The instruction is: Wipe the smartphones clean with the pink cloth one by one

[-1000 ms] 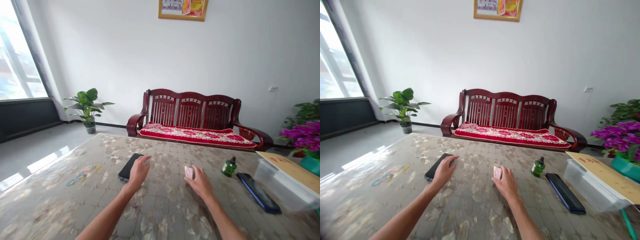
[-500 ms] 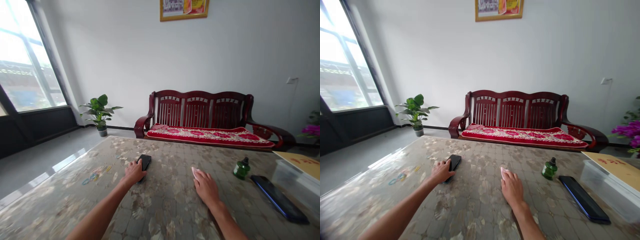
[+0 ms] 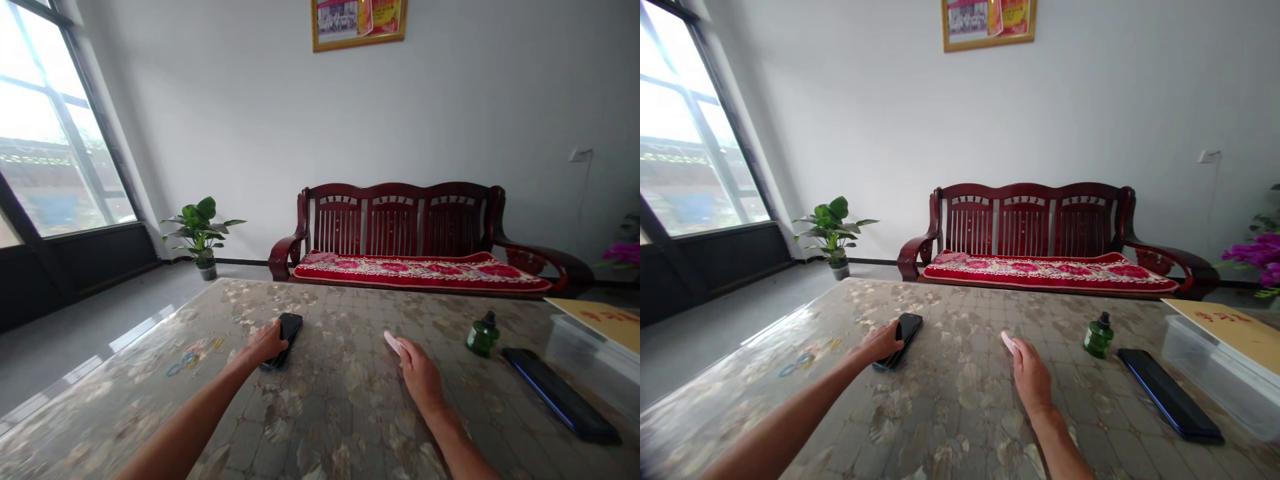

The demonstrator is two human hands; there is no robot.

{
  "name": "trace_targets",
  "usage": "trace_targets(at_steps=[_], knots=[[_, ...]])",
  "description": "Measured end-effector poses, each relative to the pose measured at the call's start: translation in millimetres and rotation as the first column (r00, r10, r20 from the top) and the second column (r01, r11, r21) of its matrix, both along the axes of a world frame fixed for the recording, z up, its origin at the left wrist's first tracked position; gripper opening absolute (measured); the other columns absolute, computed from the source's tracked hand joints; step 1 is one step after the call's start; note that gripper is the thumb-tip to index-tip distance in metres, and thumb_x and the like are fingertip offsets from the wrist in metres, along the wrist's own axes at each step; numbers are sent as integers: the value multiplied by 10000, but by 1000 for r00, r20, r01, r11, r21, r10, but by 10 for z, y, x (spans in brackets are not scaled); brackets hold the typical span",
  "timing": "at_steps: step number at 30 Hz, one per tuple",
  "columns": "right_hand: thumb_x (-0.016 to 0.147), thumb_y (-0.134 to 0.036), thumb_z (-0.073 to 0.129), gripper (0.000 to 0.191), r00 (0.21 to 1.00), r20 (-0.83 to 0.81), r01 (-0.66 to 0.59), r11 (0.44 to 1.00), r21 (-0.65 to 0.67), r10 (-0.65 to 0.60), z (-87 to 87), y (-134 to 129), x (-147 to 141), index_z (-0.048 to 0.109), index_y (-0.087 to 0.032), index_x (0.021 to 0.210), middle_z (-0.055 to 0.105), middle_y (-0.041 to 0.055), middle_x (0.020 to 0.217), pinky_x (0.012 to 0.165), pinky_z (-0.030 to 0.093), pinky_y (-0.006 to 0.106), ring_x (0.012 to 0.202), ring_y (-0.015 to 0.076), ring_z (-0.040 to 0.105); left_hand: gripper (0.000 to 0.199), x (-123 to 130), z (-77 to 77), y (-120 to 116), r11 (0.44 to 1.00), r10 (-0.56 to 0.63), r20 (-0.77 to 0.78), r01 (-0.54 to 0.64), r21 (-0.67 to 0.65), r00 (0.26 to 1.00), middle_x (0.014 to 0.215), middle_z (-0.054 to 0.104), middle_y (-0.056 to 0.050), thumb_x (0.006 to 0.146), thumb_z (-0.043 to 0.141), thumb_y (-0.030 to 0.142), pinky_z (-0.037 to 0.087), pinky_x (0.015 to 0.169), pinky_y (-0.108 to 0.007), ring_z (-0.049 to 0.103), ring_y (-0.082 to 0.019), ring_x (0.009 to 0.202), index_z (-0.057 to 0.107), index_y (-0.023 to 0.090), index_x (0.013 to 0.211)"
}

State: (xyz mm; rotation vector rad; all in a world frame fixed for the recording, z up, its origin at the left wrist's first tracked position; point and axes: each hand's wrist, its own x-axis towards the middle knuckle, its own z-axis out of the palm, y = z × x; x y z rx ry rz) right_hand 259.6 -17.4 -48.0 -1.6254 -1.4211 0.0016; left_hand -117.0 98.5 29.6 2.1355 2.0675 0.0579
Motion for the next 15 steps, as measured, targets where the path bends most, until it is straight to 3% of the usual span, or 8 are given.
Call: trace_targets(at_steps=[3, 7, 12, 15], knots=[[900, -440, 397, 421, 986, -163, -44, 999, -1, 43, -19, 3, 29, 693, -203, 1085, 737, 81, 1020, 702, 544, 317, 644, 173, 668, 632, -13, 24, 47, 1000, -10, 20, 10, -4, 1000, 1028, 726, -131, 671, 682, 358, 503, 772, -365, 677, -356, 988, 559, 186, 1267], [873, -486, 432, 463, 939, -339, -65, 998, -16, 56, -38, 18, 62, 682, -176, 1109, 749, 90, 934, 628, 557, 315, 643, 197, 687, 647, -72, 39, 109, 1000, -6, 43, 6, -9, 999, 1045, 724, -135, 643, 696, 381, 505, 785, -361, 676, -355, 1000, 572, 182, 1247], [745, -412, 563, 408, 969, -240, -38, 992, 119, 66, -11, 36, 48, 703, -195, 1061, 748, 101, 1012, 805, 562, 361, 893, 249, 704, 682, -182, 8, 179, 999, 48, 87, -49, 3, 995, 1158, 682, -186, 641, 709, 398, 506, 816, -355, 653, -353, 1069, 555, 137, 1252], [758, -381, 538, 366, 980, -177, -59, 986, 158, 87, 28, 25, 32, 715, -202, 1025, 750, 92, 972, 821, 555, 361, 881, 239, 699, 674, -235, -6, 196, 995, 89, 147, -95, 36, 985, 1162, 682, -174, 635, 735, 411, 506, 825, -345, 640, -350, 1101, 557, 139, 1226]])
